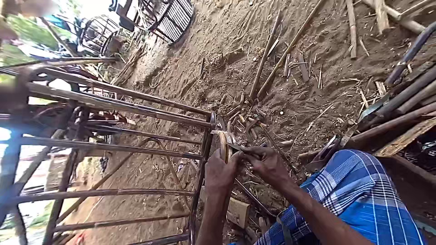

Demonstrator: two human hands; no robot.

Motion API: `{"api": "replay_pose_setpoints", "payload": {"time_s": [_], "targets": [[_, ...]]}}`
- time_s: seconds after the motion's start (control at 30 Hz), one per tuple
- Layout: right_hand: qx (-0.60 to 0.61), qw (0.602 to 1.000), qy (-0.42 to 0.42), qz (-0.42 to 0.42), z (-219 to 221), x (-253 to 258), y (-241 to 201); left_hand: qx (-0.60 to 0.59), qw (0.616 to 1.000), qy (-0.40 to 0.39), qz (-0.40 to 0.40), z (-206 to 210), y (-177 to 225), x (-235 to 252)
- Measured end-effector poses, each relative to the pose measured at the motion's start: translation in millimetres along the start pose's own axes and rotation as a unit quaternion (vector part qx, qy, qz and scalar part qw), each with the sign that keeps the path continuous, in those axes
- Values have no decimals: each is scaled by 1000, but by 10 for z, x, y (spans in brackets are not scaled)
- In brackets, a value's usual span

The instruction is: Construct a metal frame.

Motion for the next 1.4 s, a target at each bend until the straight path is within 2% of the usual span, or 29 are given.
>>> {"api": "replay_pose_setpoints", "payload": {"time_s": [0.13,0.23,0.33,0.4,0.5,0.7,1.0,1.2,1.3,1.4], "targets": [[5,999,-21,25,-98,-82,-78,6,999,34,-9,42,61,-95],[11,1000,-15,8,-119,-221,-19,-3,1000,8,-7,13,21,-82],[-34,998,-7,43,-109,-278,-176,-26,999,-22,-10,-10,3,-100],[-71,994,-50,67,-144,-285,-363,-29,999,-30,-12,-23,30,-82],[-58,986,-125,95,-197,-325,-488,-42,998,-52,-11,-48,25,-87],[-50,988,-104,102,-166,-389,-564,-90,992,-90,-1,-94,-30,-89],[-63,985,-69,143,-100,-472,-740,-54,997,-55,25,-51,-196,-167],[-104,977,-50,177,-92,-338,-976,-29,994,-57,84,-2,-110,-140],[-96,975,-69,188,-77,-136,-910,17,997,-48,59,19,4,-67],[-145,970,-53,188,-69,-154,-987,1,998,-42,44,51,8,-58]]}}
Point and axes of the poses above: each hand's wrist, its own x-axis towards the middle knuckle, its own z-axis out of the palm, y = z × x, the point moved 2 cm from there along x, towards the middle knuckle, and after that the axes turned 15 degrees about -x, right-handed, at the moved point
